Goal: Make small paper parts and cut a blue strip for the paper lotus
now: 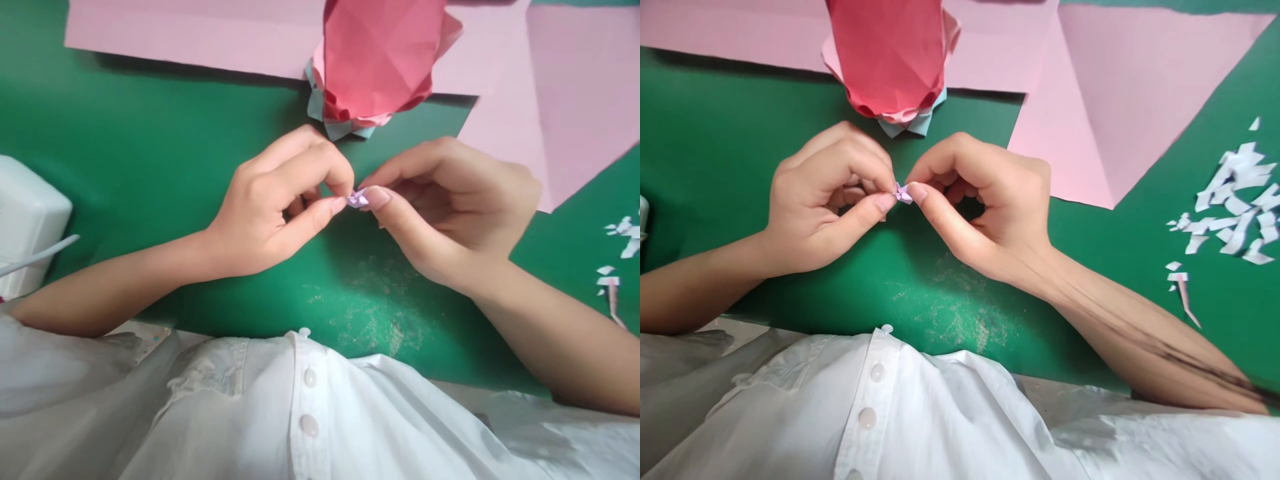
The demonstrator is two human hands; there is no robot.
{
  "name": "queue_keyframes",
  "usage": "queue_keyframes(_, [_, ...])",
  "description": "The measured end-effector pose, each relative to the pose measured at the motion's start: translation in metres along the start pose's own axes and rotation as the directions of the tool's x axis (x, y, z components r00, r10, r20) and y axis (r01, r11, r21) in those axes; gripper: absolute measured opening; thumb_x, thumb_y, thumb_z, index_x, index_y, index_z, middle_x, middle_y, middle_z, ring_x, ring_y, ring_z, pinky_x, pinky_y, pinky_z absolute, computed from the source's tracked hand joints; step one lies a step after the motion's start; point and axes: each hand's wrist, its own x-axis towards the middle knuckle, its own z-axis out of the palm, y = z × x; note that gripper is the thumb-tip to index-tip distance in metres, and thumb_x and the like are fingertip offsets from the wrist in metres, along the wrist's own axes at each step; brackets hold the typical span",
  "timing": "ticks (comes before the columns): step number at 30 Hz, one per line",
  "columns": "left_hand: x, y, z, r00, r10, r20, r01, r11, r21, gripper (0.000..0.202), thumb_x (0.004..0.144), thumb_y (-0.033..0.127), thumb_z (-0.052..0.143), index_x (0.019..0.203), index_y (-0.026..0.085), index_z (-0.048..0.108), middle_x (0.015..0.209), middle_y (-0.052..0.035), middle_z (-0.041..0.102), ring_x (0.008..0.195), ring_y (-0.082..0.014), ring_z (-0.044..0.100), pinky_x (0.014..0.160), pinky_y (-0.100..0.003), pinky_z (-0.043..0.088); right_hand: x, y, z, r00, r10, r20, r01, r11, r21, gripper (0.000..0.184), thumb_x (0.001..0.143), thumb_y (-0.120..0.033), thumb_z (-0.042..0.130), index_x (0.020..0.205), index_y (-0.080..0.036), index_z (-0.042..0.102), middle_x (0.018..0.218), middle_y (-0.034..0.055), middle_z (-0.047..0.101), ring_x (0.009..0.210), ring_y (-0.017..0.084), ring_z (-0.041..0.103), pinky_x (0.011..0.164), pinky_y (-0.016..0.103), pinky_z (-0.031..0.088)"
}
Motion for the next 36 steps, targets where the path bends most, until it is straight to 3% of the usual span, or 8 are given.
queue_keyframes(7, [0.0002,0.0012,0.0017,0.999,-0.049,0.003,0.049,0.999,-0.018,0.012,0.093,0.031,0.058,0.084,0.023,0.062,0.084,-0.0011,0.066,0.069,-0.011,0.064,0.051,-0.021,0.051,-0.0014,-0.0021,-0.0002,0.998,0.019,0.059,-0.015,0.998,-0.063,0.01,0.086,-0.017,0.067,0.084,-0.024,0.06,0.075,-0.0035,0.064,0.061,0.01,0.058,0.053,0.026,0.05])
queue_keyframes(14, [-0.0008,0.0011,0.0027,0.997,-0.069,0.036,0.072,0.992,-0.108,0.013,0.093,0.034,0.058,0.087,0.023,0.061,0.084,-0.0013,0.067,0.066,-0.0103,0.063,0.053,-0.022,0.053,-0.0016,-0.002,0.0001,0.998,-0.041,0.057,0.046,0.994,-0.096,0.01,0.085,-0.016,0.067,0.083,-0.023,0.061,0.074,-0.0024,0.066,0.058,0.011,0.058,0.053,0.027,0.049])
queue_keyframes(27, [-0.0003,-0.0003,0.004,0.999,-0.049,0.013,0.05,0.994,-0.093,0.008,0.09,0.026,0.062,0.083,0.022,0.061,0.081,-0.0001,0.067,0.065,-0.0101,0.063,0.052,-0.022,0.052,0.0016,0.0003,-0.001,0.982,-0.154,0.114,0.165,0.981,-0.104,0.018,0.078,-0.003,0.066,0.083,-0.019,0.058,0.073,-0.0018,0.064,0.058,0.009,0.054,0.051,0.023,0.044])
queue_keyframes(32, [-0.0014,-0.0012,0.0047,0.997,-0.078,0.015,0.079,0.993,-0.086,0.013,0.092,0.034,0.061,0.085,0.022,0.061,0.083,-0.0009,0.067,0.065,-0.0107,0.063,0.051,-0.022,0.052,0.0013,-0.0015,-0.0003,0.97,-0.222,0.097,0.238,0.947,-0.217,0.018,0.08,-0.005,0.064,0.084,-0.02,0.056,0.072,-0.0024,0.063,0.056,0.008,0.052,0.05,0.024,0.044])
queue_keyframes(36, [-0.0012,-0.0003,0.0045,0.996,-0.085,0.015,0.086,0.993,-0.08,0.017,0.093,0.038,0.059,0.086,0.022,0.061,0.083,-0.001,0.068,0.065,-0.0104,0.064,0.052,-0.023,0.052,-0.0017,-0.0028,0.0023,0.96,-0.267,0.083,0.279,0.914,-0.293,0.019,0.079,-0.004,0.064,0.088,-0.02,0.055,0.075,-0.0014,0.063,0.063,0.01,0.061,0.052,0.021,0.048])
